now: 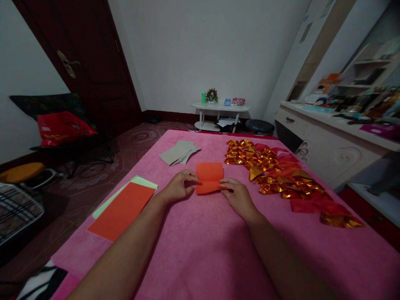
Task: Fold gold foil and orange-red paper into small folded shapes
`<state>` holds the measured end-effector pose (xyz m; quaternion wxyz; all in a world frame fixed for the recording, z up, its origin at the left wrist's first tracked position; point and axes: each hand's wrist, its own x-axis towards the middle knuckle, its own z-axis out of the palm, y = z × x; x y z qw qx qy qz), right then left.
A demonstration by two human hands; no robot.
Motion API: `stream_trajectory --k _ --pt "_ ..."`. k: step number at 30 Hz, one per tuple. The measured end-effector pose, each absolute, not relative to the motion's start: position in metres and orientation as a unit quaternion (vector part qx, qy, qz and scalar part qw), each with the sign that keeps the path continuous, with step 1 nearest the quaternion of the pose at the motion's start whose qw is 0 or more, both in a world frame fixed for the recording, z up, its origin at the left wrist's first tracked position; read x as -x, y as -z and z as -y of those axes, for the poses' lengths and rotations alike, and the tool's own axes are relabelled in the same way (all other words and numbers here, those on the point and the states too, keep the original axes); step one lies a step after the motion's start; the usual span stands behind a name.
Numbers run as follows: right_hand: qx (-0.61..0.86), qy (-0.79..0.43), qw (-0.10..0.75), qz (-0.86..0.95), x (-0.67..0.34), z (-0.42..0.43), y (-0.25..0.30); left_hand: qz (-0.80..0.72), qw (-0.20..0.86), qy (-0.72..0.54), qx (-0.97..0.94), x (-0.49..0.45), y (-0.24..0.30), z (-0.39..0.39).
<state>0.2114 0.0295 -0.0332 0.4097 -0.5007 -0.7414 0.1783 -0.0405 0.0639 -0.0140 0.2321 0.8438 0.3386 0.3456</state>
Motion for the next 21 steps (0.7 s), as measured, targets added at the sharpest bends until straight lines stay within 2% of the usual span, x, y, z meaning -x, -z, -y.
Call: stream_trajectory --k 9,16,21 --pt "0.502 -0.208 0.408 0.733 -0.211 -0.029 0.028 -0.351 0.326 -0.308 -0.822 0.032 0.008 -0.057" --pt "0.507 -0.252 0.429 0.704 -0.213 -0.030 0.023 -0.366 0.318 -0.343 -0.805 0.026 0.018 -0.064" --pt "0.559 -0.196 0.428 0.683 -0.206 -0.035 0.027 -0.442 0.295 -0.346 -0.774 0.021 0.025 -0.067"
